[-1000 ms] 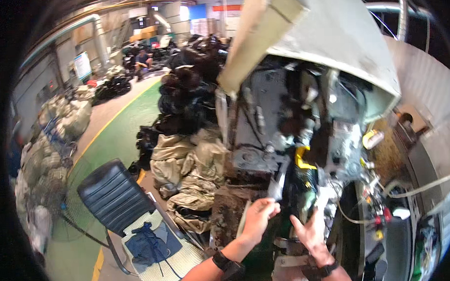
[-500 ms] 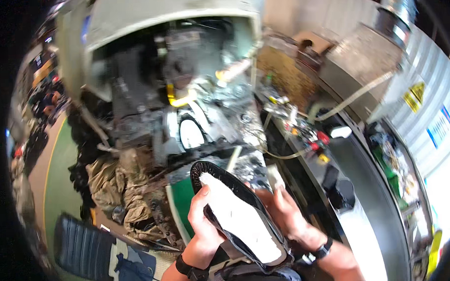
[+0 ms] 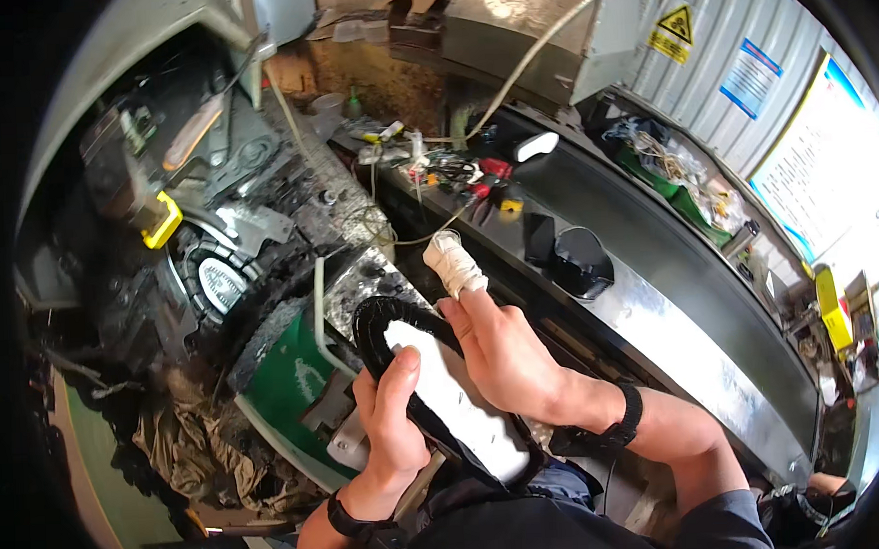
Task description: The person is performing a shoe lasting operation using a machine and placing the lasted shoes on a conveyor belt.
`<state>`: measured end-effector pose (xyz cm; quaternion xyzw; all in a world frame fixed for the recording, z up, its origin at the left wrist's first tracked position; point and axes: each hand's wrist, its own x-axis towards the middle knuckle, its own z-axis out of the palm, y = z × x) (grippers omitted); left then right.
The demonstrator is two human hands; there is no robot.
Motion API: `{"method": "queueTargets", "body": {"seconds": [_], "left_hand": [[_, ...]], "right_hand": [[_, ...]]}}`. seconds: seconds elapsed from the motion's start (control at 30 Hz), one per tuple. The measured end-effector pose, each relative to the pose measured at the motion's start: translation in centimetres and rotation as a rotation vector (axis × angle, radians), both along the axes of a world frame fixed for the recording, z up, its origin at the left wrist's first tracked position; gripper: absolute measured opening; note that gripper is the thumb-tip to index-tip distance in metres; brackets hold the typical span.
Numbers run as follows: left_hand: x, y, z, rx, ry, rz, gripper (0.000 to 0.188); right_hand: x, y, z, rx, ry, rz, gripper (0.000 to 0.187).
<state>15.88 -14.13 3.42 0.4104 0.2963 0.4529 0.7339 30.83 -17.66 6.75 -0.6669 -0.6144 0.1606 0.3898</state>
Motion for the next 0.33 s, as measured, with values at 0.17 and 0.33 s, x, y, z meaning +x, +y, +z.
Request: {"method": "queueTargets", "body": {"seconds": [0.17, 0.33], "left_hand": [[1.5, 0.3, 1.0, 0.033, -0.065, -0.205, 0.060], [5.8, 0.1, -0.1, 0.026, -0.073, -0.275, 0.060]], "right_hand": [[4.4, -2.3, -0.3, -0.219, 1.205, 0.213, 0.050], [8.3, -5.0, -1.1, -0.115, 0.839, 0.261, 0.059]]}}
